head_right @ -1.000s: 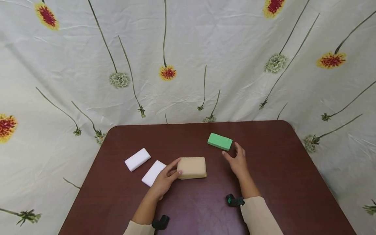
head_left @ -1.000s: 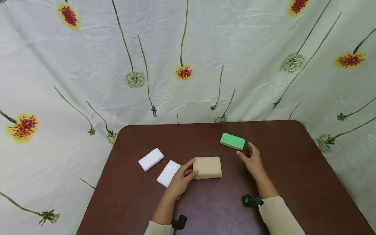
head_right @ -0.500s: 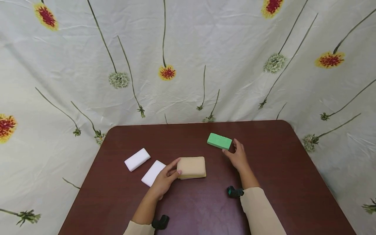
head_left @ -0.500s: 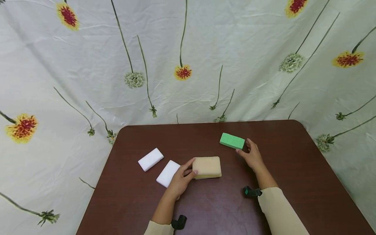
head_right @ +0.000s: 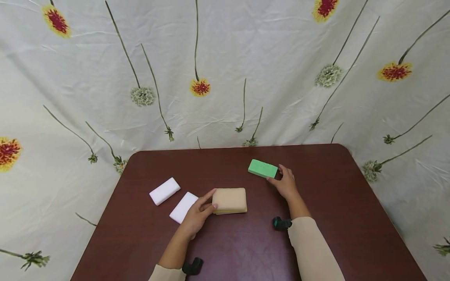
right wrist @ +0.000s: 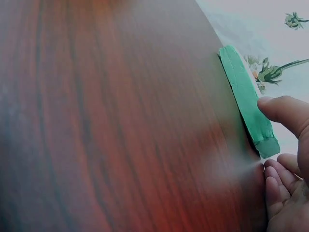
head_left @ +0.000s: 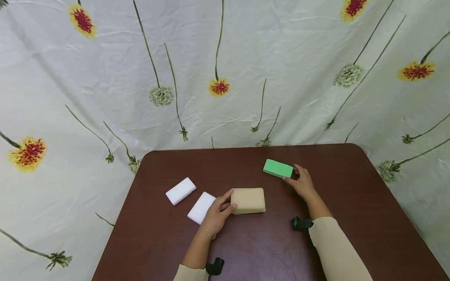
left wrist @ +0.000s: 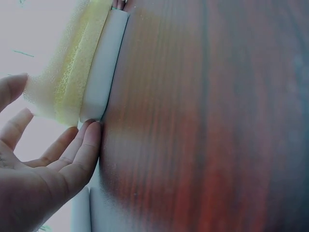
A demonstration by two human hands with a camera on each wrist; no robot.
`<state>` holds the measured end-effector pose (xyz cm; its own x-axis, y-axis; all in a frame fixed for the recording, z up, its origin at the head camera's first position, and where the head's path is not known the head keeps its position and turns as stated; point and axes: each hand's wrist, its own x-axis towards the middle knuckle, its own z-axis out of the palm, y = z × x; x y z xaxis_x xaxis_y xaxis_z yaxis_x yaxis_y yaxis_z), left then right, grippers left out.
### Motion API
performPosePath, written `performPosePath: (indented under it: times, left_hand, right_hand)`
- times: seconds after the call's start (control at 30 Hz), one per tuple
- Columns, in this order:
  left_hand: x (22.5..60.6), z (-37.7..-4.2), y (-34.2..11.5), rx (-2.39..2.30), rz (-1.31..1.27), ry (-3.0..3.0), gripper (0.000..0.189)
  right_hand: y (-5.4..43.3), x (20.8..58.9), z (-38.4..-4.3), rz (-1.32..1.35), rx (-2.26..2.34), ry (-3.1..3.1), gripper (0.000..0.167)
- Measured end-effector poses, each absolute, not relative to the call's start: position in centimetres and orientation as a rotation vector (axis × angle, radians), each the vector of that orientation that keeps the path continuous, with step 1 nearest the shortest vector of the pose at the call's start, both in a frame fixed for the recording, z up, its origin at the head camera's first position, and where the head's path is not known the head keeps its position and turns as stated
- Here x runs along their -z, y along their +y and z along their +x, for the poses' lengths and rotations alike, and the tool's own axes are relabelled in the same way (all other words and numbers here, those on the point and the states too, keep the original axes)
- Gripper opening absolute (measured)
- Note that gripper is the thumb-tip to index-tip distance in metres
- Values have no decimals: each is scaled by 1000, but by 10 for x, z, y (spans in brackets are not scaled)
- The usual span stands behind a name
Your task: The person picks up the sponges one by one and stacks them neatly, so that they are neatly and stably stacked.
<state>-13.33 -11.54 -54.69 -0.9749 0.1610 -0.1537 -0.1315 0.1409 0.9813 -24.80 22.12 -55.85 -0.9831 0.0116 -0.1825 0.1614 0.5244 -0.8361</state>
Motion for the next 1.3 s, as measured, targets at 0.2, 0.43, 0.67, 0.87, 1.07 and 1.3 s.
performPosePath:
  times: [0.2, 0.43, 0.67, 0.87, 1.07, 1.3]
  left_hand:
    - [546, -133, -115, -1916, 26, 2205, 65]
    - [548, -132, -117, -1905, 25, 2191, 81]
    - [549, -133, -118, -1911, 41, 2170, 85]
    - [549, -134, -118, -1928, 62, 2145, 84]
    - [549, -134, -117, -1922, 57, 2158, 84]
    - [548, -133, -116, -1917, 46, 2176, 85]
  right_hand:
    - [222, 557, -250, 142, 1440, 2605, 87]
    - [220, 558, -250, 131, 1410, 2633, 81]
    - [219, 560, -249, 130, 1394, 2650, 77]
    - [220, 560, -249, 127, 1409, 2648, 74]
    - [223, 561, -248, 123, 1444, 2626, 75]
    - [224, 560, -244, 126, 1442, 2625, 75]
